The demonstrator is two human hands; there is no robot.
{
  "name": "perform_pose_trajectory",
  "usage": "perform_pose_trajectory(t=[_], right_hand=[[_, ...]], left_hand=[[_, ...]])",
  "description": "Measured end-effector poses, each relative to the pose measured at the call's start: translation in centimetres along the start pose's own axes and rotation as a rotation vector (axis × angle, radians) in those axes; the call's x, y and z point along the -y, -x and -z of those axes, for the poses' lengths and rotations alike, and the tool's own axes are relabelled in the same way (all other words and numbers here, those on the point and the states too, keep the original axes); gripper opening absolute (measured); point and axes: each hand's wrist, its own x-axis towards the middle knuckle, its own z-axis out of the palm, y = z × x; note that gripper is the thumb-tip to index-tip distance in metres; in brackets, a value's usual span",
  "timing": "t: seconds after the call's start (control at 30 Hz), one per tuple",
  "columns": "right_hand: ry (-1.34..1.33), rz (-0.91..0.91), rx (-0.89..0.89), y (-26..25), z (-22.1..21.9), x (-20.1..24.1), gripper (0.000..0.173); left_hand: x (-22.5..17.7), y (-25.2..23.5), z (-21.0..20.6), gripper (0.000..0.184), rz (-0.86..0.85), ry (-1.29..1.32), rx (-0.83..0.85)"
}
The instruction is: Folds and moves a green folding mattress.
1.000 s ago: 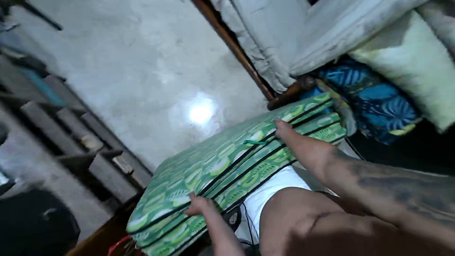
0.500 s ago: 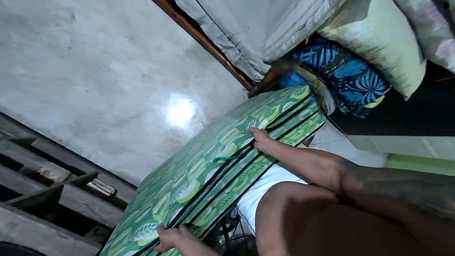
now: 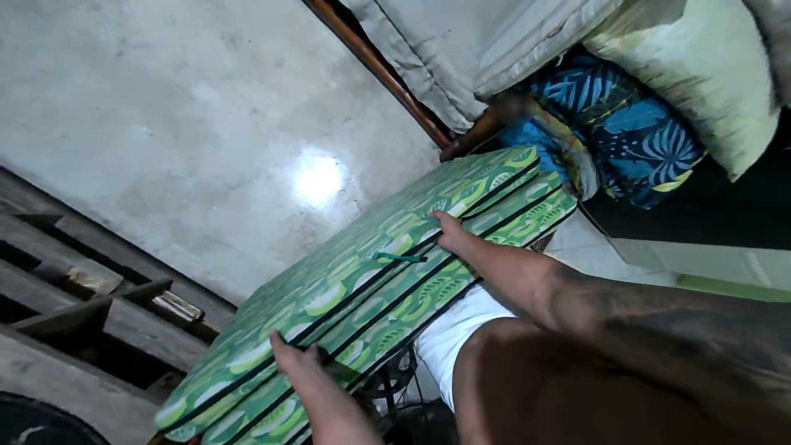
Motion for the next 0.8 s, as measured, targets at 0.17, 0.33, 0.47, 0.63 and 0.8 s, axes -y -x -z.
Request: perform_pose_trajectory(t=[0.17, 0.33, 0.47, 0.63, 0.8], right_hand=[[-0.005, 0.058, 0.06, 2.0, -3.6, 1.0, 0.076], [0.014, 0.149, 0.145, 5.9, -5.9, 1.7, 0.075], [-0.047, 0.189, 0.237, 8.4, -7.1, 3.7, 0.067], [-0.054, 0.26, 0.333, 9.4, -10.4, 7.0, 0.058], [-0.036, 0.196, 0.435, 6.2, -10.4, 7.9, 0.054]], left_hand=[[0.9, -7.1, -2.4, 0.064, -0.007, 0.267, -0.004], [-1.0, -6.2, -0.2, 0.053, -0.232, 0.16, -0.098], [-1.4, -7.2, 0.2, 0.051, -0.233, 0.263, -0.133], [-7.6, -5.0, -2.6, 0.049, -0.322, 0.297, -0.079], [-10.2, -2.7, -5.6, 0.049, -0.332, 0.278, -0.151]])
